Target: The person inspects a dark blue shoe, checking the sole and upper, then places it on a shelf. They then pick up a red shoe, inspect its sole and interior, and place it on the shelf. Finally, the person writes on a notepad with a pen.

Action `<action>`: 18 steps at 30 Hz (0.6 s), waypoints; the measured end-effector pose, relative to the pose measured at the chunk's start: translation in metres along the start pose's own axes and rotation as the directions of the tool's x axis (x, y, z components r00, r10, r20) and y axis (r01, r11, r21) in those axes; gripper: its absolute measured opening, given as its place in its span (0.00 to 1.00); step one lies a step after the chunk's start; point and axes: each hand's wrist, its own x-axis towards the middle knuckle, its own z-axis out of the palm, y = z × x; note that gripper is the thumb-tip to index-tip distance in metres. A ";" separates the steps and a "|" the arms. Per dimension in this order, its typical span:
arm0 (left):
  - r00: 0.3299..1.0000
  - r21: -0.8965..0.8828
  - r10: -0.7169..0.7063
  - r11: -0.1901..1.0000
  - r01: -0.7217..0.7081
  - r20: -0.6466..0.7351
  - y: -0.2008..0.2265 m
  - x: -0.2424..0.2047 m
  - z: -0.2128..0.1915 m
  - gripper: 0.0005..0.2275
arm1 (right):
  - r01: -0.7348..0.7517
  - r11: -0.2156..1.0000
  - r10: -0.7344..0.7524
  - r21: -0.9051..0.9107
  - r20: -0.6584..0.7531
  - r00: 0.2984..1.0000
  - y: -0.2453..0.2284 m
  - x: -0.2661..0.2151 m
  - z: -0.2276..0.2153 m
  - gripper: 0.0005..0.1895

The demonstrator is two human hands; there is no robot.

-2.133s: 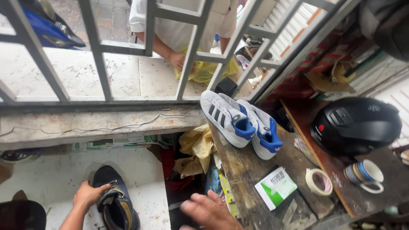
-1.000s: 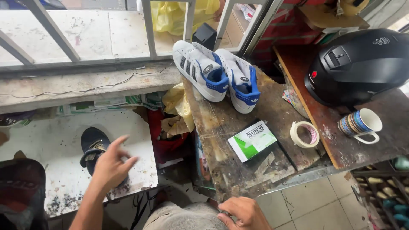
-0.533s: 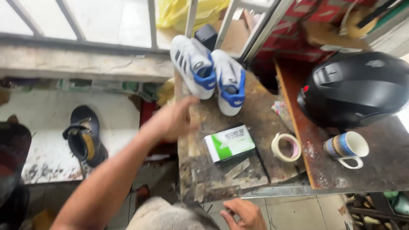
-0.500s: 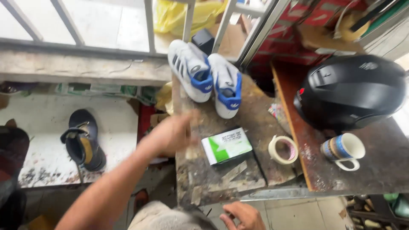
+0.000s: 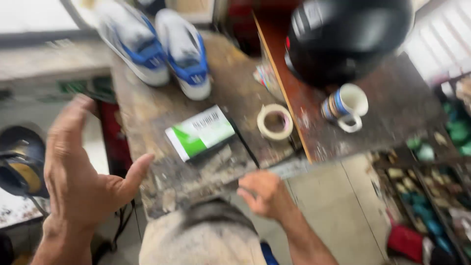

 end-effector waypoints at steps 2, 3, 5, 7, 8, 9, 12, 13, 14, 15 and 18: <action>0.968 -0.028 -0.109 0.993 0.118 0.228 0.019 -0.031 0.018 0.33 | -0.046 0.996 0.041 -0.075 -0.063 0.997 0.010 0.003 -0.012 0.06; 0.958 -0.056 -0.120 0.989 0.139 0.259 0.023 -0.053 0.038 0.33 | -0.084 0.994 0.082 -0.074 -0.039 0.996 0.017 -0.003 -0.017 0.06; 0.937 -0.179 -0.084 0.972 0.152 0.339 0.029 -0.096 0.072 0.40 | -0.169 0.973 0.147 -0.157 -0.143 0.979 0.038 -0.006 -0.022 0.04; 0.934 -0.218 -0.113 0.956 0.195 0.339 0.043 -0.113 0.090 0.41 | -0.200 0.958 0.170 -0.203 -0.158 0.973 0.068 -0.010 -0.025 0.08; 0.935 -0.249 -0.136 0.942 0.224 0.326 0.050 -0.121 0.096 0.42 | -0.219 0.944 0.175 -0.249 -0.187 0.967 0.082 -0.010 -0.024 0.11; 0.931 -0.240 -0.150 0.941 0.238 0.334 0.050 -0.125 0.101 0.42 | -0.216 0.947 0.177 -0.239 -0.174 0.969 0.089 -0.014 -0.025 0.11; 0.940 -0.210 -0.194 0.943 0.257 0.280 0.048 -0.131 0.113 0.44 | -0.323 0.908 0.289 -0.269 -0.159 0.944 0.119 0.001 -0.023 0.24; 0.940 -0.174 -0.204 0.951 0.257 0.273 0.048 -0.132 0.116 0.47 | -0.281 0.904 0.253 -0.322 -0.126 0.959 0.129 0.010 -0.020 0.25; 0.942 -0.147 -0.200 0.958 0.245 0.270 0.044 -0.130 0.119 0.50 | -0.249 0.892 0.226 -0.377 -0.104 0.968 0.137 0.017 -0.017 0.25; 0.946 -0.134 -0.199 0.962 0.239 0.256 0.047 -0.125 0.120 0.50 | -0.235 0.897 0.208 -0.374 -0.111 0.972 0.150 0.025 -0.013 0.25; 0.943 -0.146 -0.277 0.941 0.305 0.185 0.054 -0.122 0.120 0.44 | -0.174 0.885 0.130 -0.431 -0.131 0.983 0.183 0.040 0.003 0.17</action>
